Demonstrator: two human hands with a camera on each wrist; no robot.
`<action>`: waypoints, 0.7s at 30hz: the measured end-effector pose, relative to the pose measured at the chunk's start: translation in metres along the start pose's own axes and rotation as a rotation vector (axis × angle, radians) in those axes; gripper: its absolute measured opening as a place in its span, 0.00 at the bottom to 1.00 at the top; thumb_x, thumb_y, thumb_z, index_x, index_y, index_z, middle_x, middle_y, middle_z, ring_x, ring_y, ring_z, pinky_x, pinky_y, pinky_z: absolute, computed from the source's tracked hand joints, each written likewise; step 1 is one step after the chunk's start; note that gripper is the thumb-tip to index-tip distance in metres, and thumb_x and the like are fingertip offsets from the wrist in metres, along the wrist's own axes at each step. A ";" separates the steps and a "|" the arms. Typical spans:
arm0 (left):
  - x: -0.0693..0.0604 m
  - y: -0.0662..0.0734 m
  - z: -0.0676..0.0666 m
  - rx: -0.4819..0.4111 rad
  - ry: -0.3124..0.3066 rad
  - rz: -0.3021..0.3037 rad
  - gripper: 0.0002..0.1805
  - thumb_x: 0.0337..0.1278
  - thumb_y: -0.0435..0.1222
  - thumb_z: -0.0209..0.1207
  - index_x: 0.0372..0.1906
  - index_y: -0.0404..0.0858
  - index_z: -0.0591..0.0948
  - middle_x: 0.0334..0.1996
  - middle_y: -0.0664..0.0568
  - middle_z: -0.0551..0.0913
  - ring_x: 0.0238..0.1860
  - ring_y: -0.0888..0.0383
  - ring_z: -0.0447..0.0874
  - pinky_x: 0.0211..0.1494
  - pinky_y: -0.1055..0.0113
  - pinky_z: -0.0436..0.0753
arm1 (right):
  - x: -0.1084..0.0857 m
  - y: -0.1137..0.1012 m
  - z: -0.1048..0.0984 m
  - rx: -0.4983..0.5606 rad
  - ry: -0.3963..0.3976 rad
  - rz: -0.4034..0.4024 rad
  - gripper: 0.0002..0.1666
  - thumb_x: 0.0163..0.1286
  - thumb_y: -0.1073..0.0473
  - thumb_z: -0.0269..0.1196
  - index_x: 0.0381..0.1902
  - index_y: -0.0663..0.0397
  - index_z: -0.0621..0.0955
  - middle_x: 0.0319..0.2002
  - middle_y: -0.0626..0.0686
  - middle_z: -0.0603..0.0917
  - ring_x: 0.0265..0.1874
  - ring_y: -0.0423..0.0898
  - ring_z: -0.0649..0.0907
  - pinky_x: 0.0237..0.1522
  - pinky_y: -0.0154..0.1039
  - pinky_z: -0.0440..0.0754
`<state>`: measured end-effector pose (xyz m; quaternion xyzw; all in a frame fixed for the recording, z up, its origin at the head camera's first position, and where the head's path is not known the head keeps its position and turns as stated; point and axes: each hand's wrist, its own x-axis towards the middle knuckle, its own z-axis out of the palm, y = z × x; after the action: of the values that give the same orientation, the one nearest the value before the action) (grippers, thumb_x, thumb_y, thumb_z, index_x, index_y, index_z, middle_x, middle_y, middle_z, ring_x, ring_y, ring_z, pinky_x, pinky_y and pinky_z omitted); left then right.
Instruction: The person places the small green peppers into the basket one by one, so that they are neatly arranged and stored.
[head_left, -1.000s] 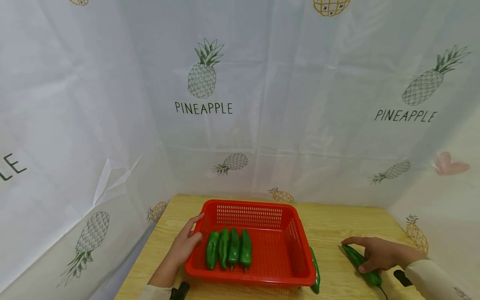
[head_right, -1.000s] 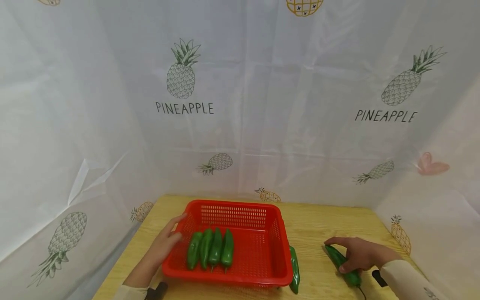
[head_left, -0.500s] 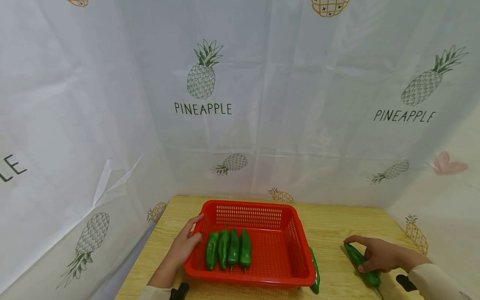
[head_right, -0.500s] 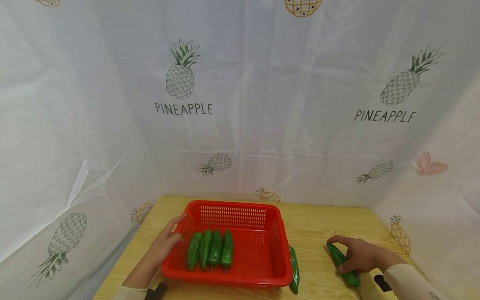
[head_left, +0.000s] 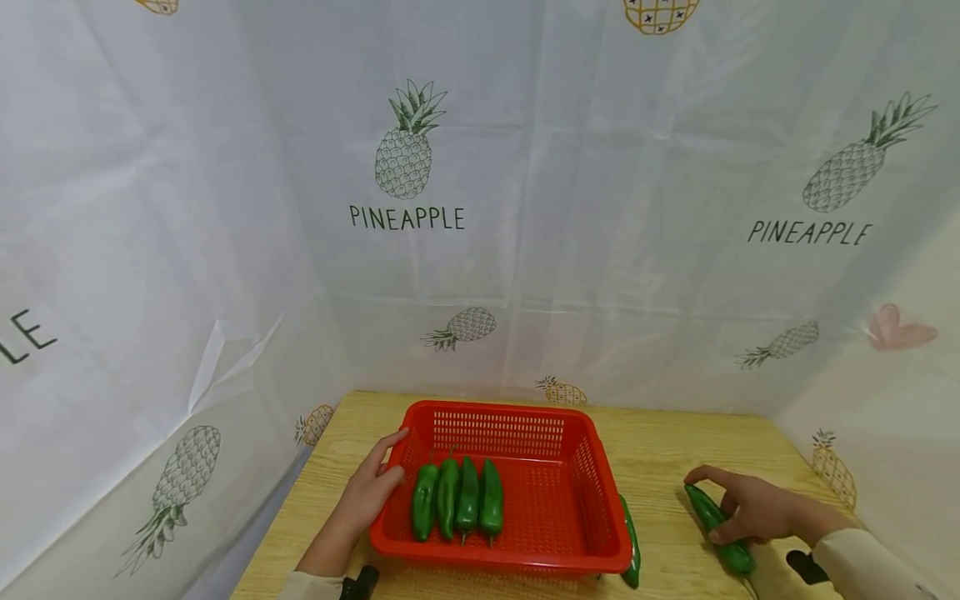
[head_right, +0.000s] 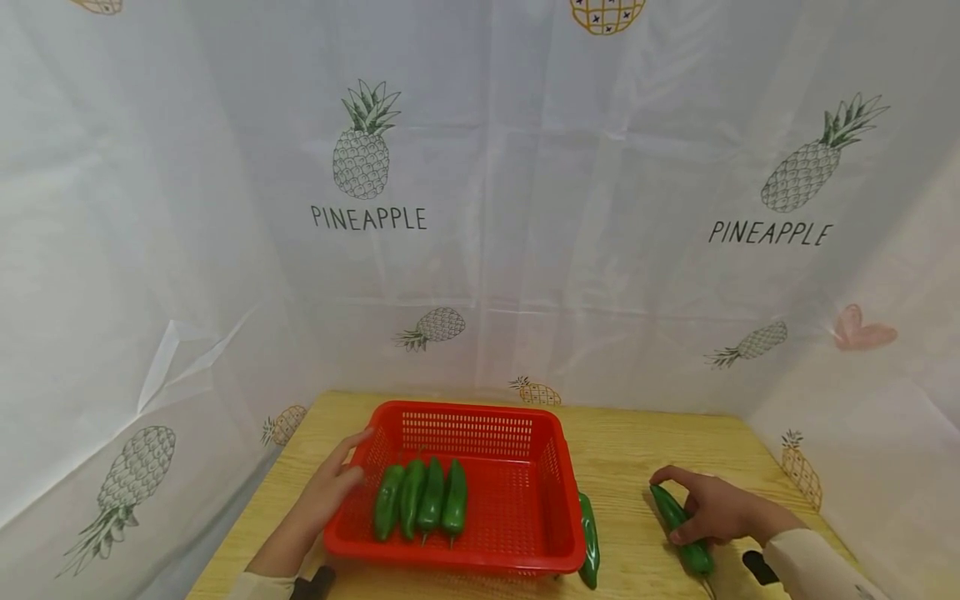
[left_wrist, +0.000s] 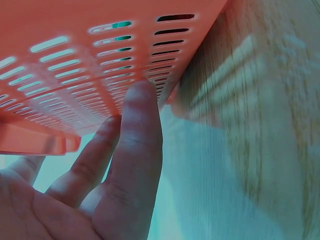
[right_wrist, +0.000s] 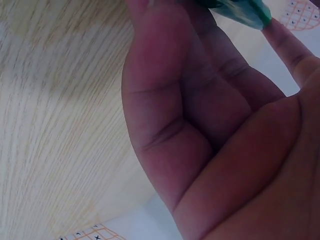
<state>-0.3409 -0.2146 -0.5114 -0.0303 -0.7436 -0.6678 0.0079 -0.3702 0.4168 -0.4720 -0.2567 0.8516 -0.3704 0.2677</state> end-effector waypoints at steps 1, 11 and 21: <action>0.000 0.000 0.000 0.003 0.002 0.001 0.37 0.68 0.30 0.52 0.81 0.51 0.66 0.52 0.34 0.84 0.39 0.42 0.90 0.36 0.47 0.91 | 0.000 0.000 0.000 0.009 -0.005 -0.001 0.38 0.74 0.61 0.68 0.75 0.58 0.63 0.21 0.46 0.80 0.13 0.35 0.70 0.17 0.32 0.73; -0.001 0.000 0.001 0.004 0.011 -0.002 0.37 0.68 0.31 0.52 0.81 0.52 0.66 0.53 0.34 0.84 0.40 0.43 0.89 0.37 0.48 0.91 | -0.001 0.000 -0.002 0.087 -0.047 -0.037 0.28 0.80 0.64 0.59 0.72 0.56 0.62 0.19 0.42 0.73 0.12 0.35 0.66 0.18 0.29 0.68; -0.002 0.002 0.001 0.001 0.015 -0.005 0.37 0.67 0.31 0.53 0.81 0.53 0.67 0.54 0.34 0.84 0.40 0.43 0.89 0.37 0.48 0.91 | 0.004 -0.013 -0.001 0.168 -0.017 -0.085 0.30 0.83 0.66 0.55 0.76 0.53 0.59 0.23 0.49 0.79 0.13 0.39 0.64 0.15 0.34 0.67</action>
<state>-0.3389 -0.2137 -0.5097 -0.0235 -0.7439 -0.6677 0.0119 -0.3708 0.4069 -0.4626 -0.2725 0.8035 -0.4493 0.2797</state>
